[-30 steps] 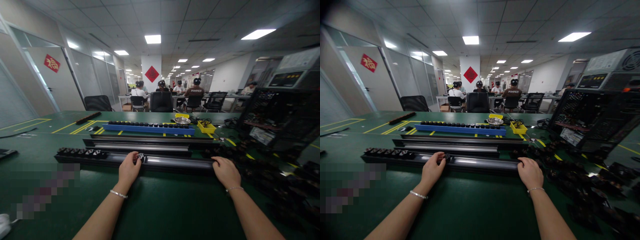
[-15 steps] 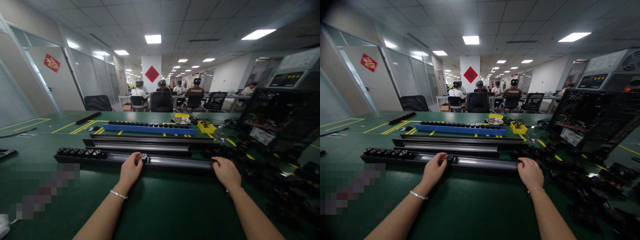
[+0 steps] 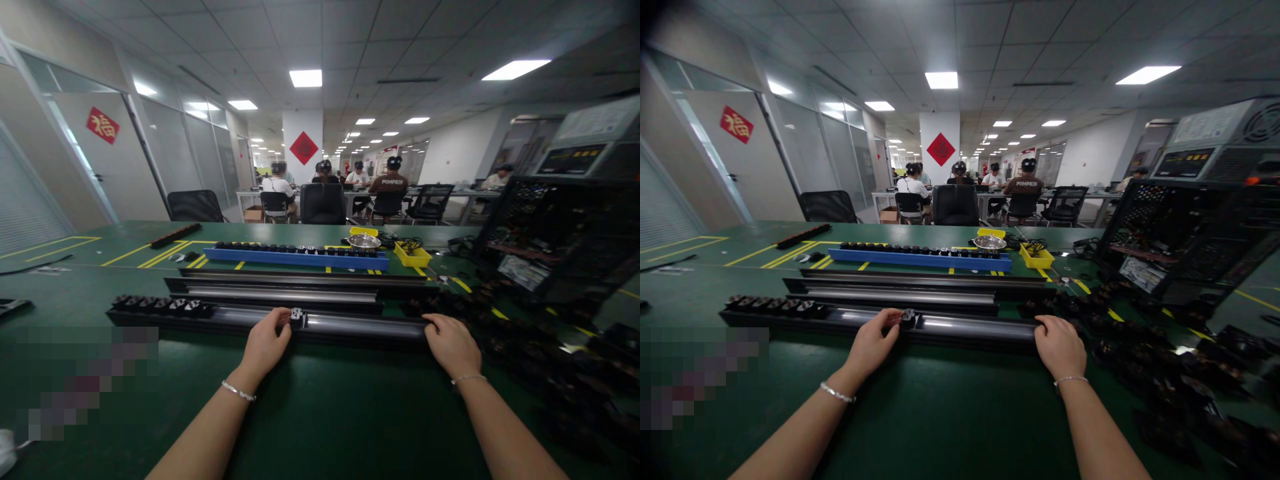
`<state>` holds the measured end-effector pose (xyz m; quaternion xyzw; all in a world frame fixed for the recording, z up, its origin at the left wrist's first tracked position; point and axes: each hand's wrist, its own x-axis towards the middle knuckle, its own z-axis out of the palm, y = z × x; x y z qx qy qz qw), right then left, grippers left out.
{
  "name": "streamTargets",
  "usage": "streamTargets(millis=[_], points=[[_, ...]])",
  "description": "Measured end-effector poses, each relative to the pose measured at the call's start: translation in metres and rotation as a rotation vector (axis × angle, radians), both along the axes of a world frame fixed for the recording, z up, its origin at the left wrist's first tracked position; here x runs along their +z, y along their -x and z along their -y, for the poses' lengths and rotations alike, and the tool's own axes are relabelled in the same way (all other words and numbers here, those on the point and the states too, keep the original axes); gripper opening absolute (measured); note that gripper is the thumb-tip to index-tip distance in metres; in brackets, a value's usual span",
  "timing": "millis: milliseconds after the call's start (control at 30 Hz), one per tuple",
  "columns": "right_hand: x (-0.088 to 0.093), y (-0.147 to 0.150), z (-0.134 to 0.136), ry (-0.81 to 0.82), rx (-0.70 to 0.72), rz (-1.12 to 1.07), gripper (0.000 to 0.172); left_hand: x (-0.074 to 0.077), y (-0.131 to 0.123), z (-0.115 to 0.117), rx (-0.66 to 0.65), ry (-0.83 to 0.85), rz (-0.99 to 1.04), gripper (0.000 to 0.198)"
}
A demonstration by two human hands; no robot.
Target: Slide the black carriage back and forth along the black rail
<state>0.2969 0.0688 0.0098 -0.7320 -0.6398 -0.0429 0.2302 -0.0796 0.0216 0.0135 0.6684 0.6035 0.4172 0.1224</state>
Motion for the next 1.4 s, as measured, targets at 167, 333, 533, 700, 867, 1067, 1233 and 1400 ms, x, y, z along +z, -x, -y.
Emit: streamTargets(millis=[167, 333, 533, 700, 867, 1067, 1233, 1400], points=[[0.0, 0.001, 0.001, -0.012, -0.007, -0.006, 0.041, 0.002, -0.005, 0.002, -0.06, 0.013, -0.016, 0.029], [-0.001, 0.001, 0.001, -0.038, 0.007, 0.0, 0.041, 0.004, -0.006, 0.004, -0.057, 0.04, -0.04, 0.032], [-0.004, -0.001, 0.0, -0.085, 0.025, 0.003, 0.039, -0.005, -0.007, 0.004, -0.016, -0.053, -0.217, 0.044], [-0.005, -0.002, -0.001, -0.093, 0.049, 0.024, 0.039, -0.008, -0.006, 0.005, 0.047, -0.078, -0.419, 0.041], [-0.005, -0.002, -0.001, -0.083, 0.032, 0.042, 0.04, -0.007, -0.01, 0.008, 0.094, -0.03, -0.5, 0.042], [-0.005, 0.0, 0.0, -0.091, 0.017, 0.056, 0.04, -0.007, -0.019, 0.014, 0.098, -0.024, -0.527, 0.052], [-0.005, 0.0, 0.002, -0.123, 0.03, 0.06, 0.039, -0.009, -0.027, 0.02, 0.147, -0.021, -0.541, 0.061], [-0.007, 0.007, 0.007, -0.169, -0.021, 0.046, 0.04, -0.009, -0.029, 0.021, 0.14, -0.015, -0.548, 0.064]])
